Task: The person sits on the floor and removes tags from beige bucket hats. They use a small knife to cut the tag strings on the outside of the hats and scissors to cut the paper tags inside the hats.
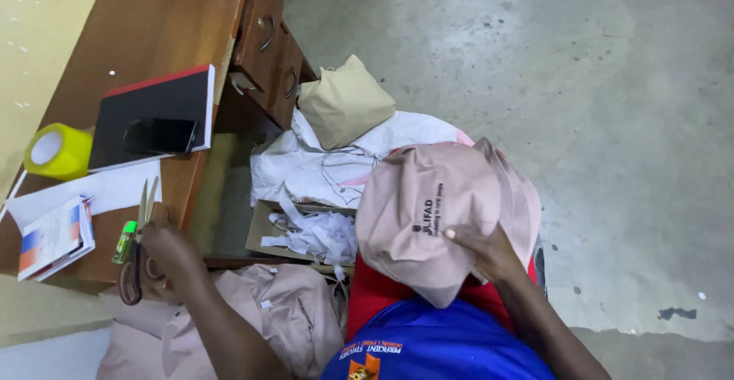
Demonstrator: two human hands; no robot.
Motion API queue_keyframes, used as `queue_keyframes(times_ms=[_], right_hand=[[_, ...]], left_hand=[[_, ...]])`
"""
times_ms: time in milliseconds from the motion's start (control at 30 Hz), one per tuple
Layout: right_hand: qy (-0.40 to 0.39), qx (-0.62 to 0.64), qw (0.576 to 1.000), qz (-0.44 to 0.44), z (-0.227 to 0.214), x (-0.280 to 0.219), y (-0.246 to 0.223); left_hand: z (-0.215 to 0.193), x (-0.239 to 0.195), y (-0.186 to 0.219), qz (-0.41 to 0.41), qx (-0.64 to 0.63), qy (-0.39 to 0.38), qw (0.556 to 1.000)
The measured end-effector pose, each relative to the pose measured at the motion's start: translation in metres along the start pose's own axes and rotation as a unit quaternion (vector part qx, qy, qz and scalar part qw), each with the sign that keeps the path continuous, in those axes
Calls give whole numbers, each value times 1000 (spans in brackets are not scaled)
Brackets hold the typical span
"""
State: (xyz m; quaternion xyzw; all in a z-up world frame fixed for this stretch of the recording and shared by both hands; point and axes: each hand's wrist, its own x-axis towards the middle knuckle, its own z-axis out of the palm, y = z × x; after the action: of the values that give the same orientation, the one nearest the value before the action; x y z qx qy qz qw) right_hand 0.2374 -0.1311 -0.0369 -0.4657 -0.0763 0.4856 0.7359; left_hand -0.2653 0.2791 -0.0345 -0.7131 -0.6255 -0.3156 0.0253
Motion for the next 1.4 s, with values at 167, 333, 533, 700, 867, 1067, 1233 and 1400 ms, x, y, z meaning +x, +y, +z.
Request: queue_keyframes(times_ms=[167, 333, 533, 700, 867, 1067, 1233, 1400], right_hand=[[4, -3, 1000, 10, -7, -29, -28], [-10, 57, 991, 119, -74, -24, 57], [119, 77, 989, 51, -54, -43, 19], [-323, 34, 945, -29, -65, -39, 17], [-118, 250, 958, 78, -95, -10, 58], [-120, 298, 942, 95, -149, 8, 111], [-71, 331, 940, -29, -151, 21, 101], [-84, 333, 939, -23, -146, 18, 109]], left_hand=[[-7, -52, 52, -39, -63, 72, 995], [-83, -142, 255, -116, -598, -276, 744], [-153, -184, 373, 351, -508, -595, 514], [-98, -225, 387, 284, -490, -588, 577], [2, -227, 378, 10, -610, -471, 637], [-12, -221, 373, 156, -474, -349, 793], [-36, -233, 377, 364, -426, -225, 797], [-66, -221, 387, 346, -443, -176, 808]])
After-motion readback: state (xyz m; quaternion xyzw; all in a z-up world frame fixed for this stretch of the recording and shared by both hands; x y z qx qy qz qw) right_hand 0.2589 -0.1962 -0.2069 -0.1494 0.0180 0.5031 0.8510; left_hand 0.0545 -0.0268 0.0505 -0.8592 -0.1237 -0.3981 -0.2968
